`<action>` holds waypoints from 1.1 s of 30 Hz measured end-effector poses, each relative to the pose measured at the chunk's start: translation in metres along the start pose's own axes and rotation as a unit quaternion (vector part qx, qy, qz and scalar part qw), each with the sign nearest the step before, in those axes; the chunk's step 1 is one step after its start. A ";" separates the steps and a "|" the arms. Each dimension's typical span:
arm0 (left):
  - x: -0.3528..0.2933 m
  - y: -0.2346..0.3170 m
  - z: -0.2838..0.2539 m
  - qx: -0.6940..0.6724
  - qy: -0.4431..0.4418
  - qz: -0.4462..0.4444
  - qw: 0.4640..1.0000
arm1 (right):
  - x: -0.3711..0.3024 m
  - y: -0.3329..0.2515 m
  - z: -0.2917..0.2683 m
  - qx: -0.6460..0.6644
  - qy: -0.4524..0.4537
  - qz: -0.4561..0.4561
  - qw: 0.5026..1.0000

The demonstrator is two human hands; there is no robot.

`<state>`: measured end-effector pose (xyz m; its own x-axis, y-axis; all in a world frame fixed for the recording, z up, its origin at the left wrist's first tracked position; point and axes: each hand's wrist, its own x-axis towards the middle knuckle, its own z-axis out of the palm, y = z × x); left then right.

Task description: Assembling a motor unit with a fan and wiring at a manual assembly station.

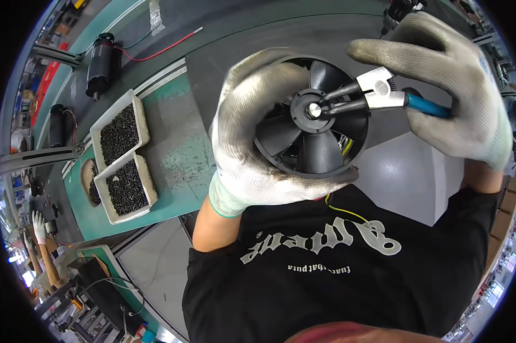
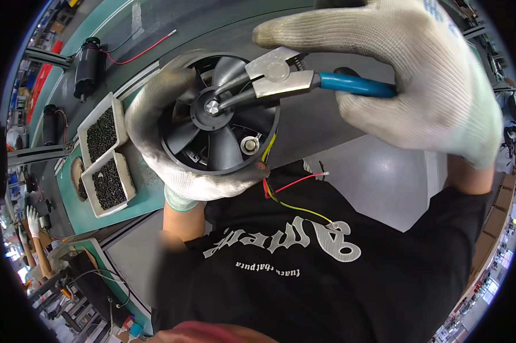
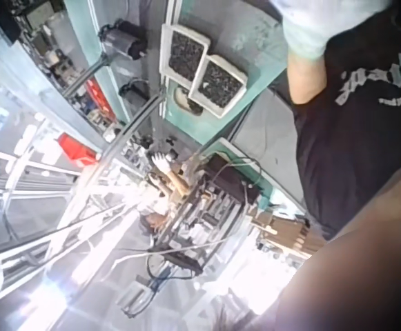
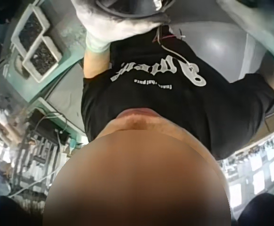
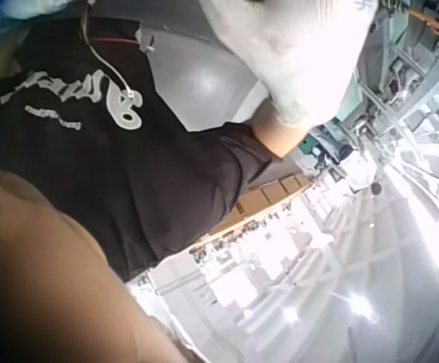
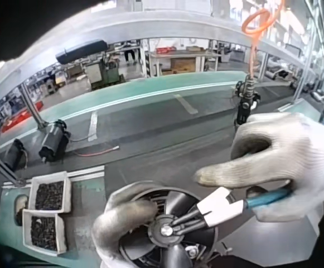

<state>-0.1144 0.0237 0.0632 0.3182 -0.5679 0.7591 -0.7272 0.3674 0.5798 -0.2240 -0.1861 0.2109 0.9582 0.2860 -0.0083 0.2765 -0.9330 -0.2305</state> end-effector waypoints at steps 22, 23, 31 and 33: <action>-0.006 0.003 0.020 -0.054 0.128 0.043 0.989 | -0.044 0.152 0.210 -0.109 0.231 0.200 0.946; -0.009 0.002 0.017 -0.034 0.117 0.047 0.991 | -0.045 0.127 0.214 -0.047 0.233 0.192 0.952; 0.008 0.013 0.020 0.186 0.122 0.021 0.975 | 0.012 -0.012 0.217 0.557 0.254 0.157 0.775; -0.015 0.023 0.012 0.196 0.110 0.005 0.974 | 0.034 0.002 0.225 0.613 0.285 0.163 0.718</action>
<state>-0.1434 0.0319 0.0614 0.4009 -0.3778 0.8346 -0.8939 0.0384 0.4467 -0.2078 -0.1296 -0.0087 0.9284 -0.3664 0.0621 0.0920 0.0647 -0.9937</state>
